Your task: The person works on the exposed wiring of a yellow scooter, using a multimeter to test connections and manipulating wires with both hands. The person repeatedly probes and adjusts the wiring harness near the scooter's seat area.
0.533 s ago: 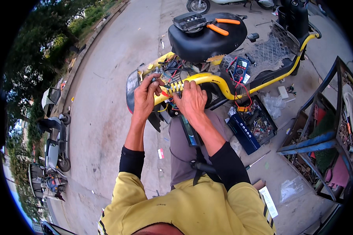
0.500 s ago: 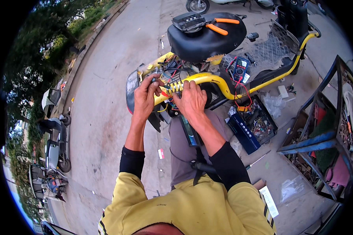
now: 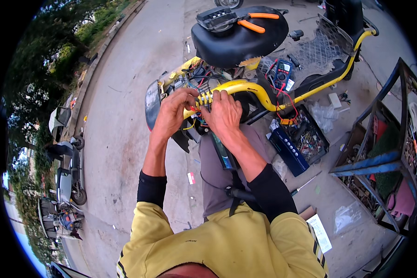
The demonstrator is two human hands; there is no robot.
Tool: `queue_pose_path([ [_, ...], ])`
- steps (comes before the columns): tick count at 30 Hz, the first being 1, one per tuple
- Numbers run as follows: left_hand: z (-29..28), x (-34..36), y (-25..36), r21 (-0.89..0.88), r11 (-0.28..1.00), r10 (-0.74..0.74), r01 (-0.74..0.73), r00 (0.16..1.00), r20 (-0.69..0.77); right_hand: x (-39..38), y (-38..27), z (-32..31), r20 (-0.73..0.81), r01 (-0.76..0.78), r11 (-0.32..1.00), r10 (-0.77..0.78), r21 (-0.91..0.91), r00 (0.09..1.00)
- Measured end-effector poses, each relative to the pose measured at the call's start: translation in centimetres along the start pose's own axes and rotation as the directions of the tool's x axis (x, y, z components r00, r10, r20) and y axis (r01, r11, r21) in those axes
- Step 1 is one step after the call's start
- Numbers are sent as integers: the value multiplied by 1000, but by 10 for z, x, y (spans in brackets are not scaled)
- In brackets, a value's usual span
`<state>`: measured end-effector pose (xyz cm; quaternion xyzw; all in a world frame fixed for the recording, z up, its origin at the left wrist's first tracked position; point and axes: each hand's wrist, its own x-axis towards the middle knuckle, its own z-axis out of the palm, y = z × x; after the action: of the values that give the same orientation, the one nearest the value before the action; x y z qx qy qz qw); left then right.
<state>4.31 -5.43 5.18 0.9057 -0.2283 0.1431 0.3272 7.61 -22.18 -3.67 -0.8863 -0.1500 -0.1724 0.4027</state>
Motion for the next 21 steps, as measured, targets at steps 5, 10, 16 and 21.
queue_pose_path([
  [5, 7, -3, 9, -13, 1000, -7, 6, 997, -80, 2, 0, 0, 2, -17, 1000, 17, -16, 1000],
  [10, 23, -6, -3, -646, 752, -290, 135, 947, -140, 3, -1, -1, 17, -17, 1000, 17, -19, 1000],
  [16, 24, 0, -12, -856, 485, -492, 180, 865, -97, 2, -2, -1, -4, -9, 999, 9, -38, 1000],
  [21, 34, 11, 20, -396, 838, -493, 375, 831, -258, 2, 1, 2, -23, 4, 998, -5, -60, 1000],
])
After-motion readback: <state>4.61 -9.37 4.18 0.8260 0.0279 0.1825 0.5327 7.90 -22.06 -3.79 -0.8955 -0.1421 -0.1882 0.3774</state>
